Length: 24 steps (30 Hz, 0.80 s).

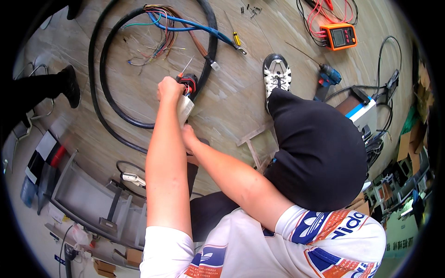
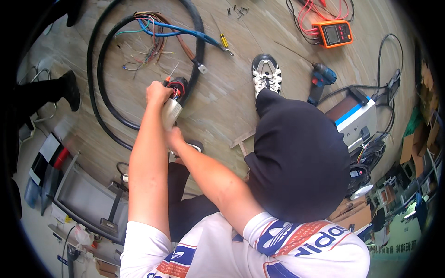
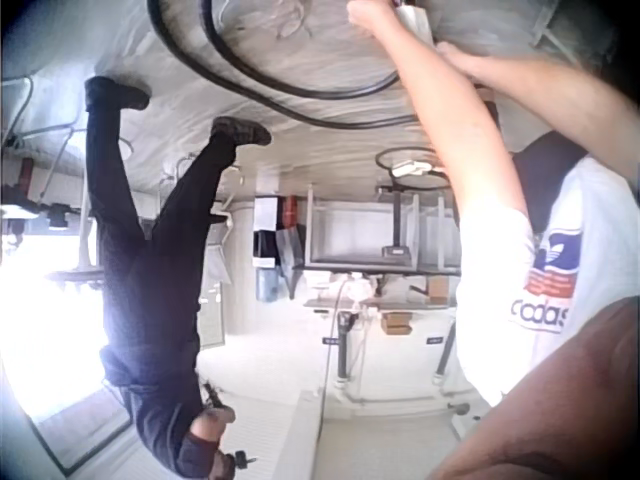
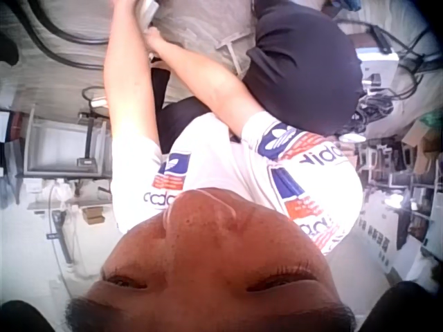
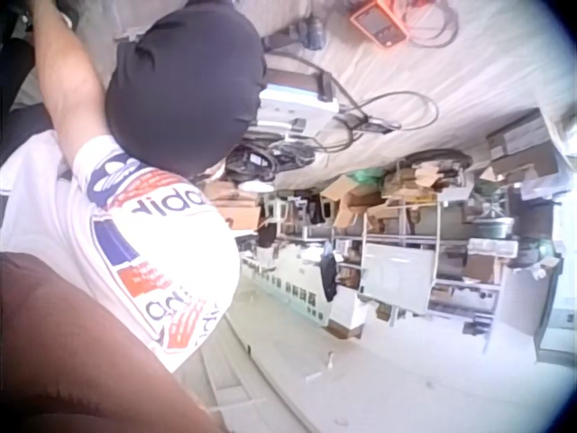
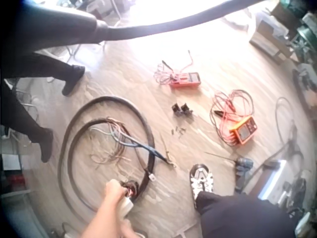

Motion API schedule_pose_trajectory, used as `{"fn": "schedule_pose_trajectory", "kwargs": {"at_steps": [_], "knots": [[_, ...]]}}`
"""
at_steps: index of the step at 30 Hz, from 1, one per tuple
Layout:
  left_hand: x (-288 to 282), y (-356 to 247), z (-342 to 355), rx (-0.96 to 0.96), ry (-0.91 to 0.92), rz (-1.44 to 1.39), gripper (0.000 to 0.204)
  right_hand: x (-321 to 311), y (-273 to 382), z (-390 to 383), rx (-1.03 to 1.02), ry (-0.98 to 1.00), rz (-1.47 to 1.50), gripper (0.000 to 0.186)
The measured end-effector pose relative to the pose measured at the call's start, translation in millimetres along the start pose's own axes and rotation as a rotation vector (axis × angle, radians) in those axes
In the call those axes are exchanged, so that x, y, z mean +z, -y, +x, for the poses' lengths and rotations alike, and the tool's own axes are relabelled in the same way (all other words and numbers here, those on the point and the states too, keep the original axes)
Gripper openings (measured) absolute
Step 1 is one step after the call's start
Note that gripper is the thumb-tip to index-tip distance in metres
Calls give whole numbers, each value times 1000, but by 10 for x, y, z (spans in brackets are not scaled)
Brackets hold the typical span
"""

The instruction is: The person assembles the plastic housing of an electronic device using a screwdriver.

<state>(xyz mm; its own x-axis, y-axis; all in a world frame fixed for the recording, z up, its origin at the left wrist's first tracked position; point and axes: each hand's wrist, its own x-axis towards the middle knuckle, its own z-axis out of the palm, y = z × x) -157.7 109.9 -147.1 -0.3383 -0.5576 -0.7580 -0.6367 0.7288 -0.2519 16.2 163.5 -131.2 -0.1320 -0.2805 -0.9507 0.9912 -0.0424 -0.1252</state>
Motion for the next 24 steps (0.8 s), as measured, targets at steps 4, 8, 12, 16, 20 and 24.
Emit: {"fn": "schedule_pose_trajectory", "kwargs": {"at_steps": [4, 8, 12, 16, 20, 24], "knots": [[-12, -38, -20, -41, -6, 9, 37, -31, 109, -83, 7, 0, -58, 55], [-14, -68, -42, 0, -18, 48, 31, -6, 111, -66, 62, 5, -19, 52], [63, -94, -20, 123, -55, 170, 26, -33, 15, 45, -3, 56, -98, 51], [126, -68, 30, 175, -72, 249, 26, -14, -43, 38, -177, 79, -170, 50], [94, -148, -13, 133, -30, 251, 27, 1, -76, 72, -147, 46, -150, 48], [-32, -177, -69, 63, 65, 157, 34, -26, -49, 76, -182, 41, -268, 47]]}}
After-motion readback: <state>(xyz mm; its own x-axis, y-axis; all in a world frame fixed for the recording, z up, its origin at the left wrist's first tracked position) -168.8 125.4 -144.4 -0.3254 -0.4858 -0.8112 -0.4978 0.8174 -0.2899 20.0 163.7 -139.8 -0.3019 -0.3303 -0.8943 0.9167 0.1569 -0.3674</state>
